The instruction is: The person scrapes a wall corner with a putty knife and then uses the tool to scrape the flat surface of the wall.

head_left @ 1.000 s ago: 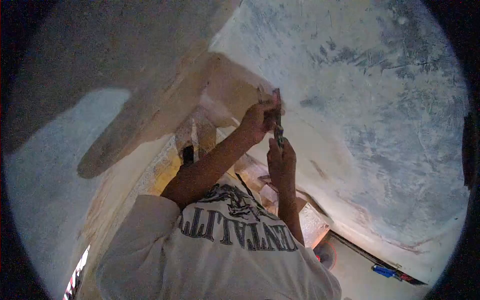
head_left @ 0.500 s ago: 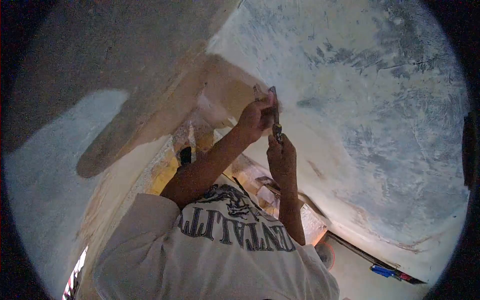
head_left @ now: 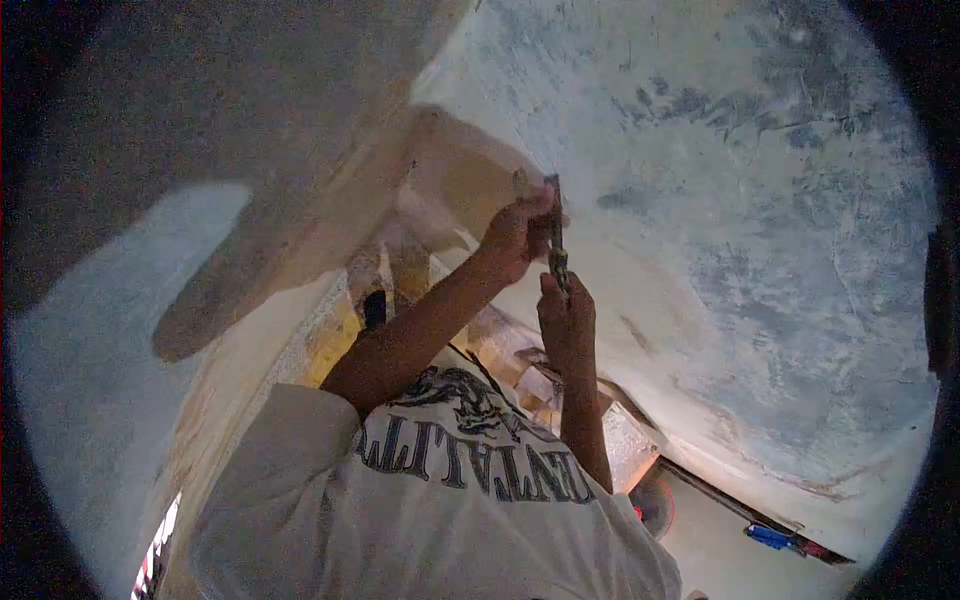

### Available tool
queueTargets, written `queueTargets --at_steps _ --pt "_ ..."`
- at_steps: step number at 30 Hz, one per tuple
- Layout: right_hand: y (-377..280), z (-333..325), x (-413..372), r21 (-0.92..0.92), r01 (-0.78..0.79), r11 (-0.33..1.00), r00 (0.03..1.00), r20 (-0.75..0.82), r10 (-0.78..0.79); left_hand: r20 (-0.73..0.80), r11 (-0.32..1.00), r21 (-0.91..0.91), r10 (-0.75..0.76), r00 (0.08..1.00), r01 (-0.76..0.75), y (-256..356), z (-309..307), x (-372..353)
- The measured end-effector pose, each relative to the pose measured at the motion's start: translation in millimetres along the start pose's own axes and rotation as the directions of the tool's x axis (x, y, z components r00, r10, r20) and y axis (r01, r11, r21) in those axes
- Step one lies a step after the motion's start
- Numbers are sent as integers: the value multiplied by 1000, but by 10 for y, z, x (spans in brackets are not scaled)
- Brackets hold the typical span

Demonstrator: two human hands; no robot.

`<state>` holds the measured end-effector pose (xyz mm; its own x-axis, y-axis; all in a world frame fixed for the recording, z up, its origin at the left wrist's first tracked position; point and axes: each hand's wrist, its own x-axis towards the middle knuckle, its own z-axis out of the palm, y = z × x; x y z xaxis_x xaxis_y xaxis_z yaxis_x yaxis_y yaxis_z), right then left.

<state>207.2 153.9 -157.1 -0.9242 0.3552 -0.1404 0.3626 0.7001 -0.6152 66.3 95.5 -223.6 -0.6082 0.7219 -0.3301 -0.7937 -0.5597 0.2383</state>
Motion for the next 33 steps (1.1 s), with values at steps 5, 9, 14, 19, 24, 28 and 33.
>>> queueTargets --at_steps 5,9,14,19,24,28,33 --pt "-22 105 136 91 -2 996 1000 -24 4 -33 999 -10 52 998 -53 44 -97 100" --pt "125 149 62 40 125 991 989 -80 -122 -37 1000 -13 0 999 0 63 -3 -13" --pt "-1 180 56 91 151 984 970 -206 -130 -2 1000 17 -9 1000 9 32 -41 -6" --pt "269 195 -40 -106 255 961 963 -60 -262 -26 1000 16 -13 1000 14 23 49 -78" --pt "168 154 62 -26 160 987 985 -59 -161 36 1000 3 9 999 -9 33 -44 -9" --pt "118 145 -88 2 110 994 991 -80 -110 -1 1000 9 10 1000 -10 -10 -9 -69" --pt "-209 -12 70 207 -194 959 981 33 192 -89 1000 4 23 996 -23 31 47 -12"
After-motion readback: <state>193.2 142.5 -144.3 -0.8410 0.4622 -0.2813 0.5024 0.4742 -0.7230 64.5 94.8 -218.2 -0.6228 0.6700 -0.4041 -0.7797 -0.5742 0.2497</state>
